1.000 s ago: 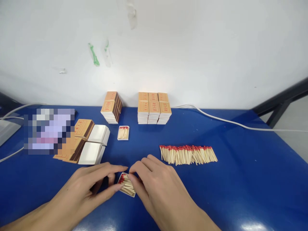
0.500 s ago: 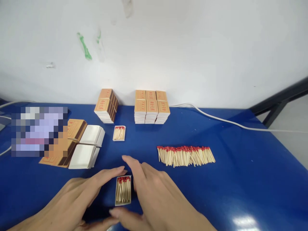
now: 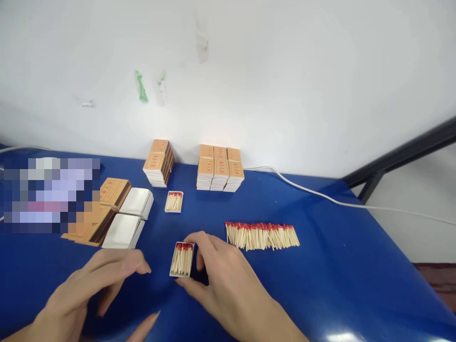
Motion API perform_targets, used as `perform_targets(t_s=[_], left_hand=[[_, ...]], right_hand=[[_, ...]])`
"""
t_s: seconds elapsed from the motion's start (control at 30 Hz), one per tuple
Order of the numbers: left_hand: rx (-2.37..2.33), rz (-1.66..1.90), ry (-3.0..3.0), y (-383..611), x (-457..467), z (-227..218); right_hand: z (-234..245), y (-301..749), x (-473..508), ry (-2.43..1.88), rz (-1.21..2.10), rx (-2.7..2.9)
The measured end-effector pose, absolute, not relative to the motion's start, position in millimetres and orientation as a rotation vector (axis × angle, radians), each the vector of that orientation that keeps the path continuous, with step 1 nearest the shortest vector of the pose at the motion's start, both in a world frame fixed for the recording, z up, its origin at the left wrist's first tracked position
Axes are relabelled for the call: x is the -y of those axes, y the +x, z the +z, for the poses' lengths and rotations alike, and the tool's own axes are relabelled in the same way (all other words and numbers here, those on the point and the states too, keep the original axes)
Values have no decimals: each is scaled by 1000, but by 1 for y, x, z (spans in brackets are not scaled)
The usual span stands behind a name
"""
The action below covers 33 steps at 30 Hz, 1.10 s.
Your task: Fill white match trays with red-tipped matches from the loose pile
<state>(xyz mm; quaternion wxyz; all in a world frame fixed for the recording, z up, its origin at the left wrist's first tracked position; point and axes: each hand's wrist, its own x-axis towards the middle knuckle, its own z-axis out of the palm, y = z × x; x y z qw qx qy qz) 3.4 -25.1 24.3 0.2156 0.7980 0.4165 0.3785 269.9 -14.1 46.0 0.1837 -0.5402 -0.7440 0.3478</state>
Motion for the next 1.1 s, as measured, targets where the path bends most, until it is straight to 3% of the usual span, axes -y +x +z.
perform_targets(t_s=[0.33,1.1], left_hand=[[-1134,709,2416,2,13,16],[-990,770,2721,4,8,24]], right_hand=[[45,271,8,-1516,1023,2147],[54,270,7,-1565,1151,2186]])
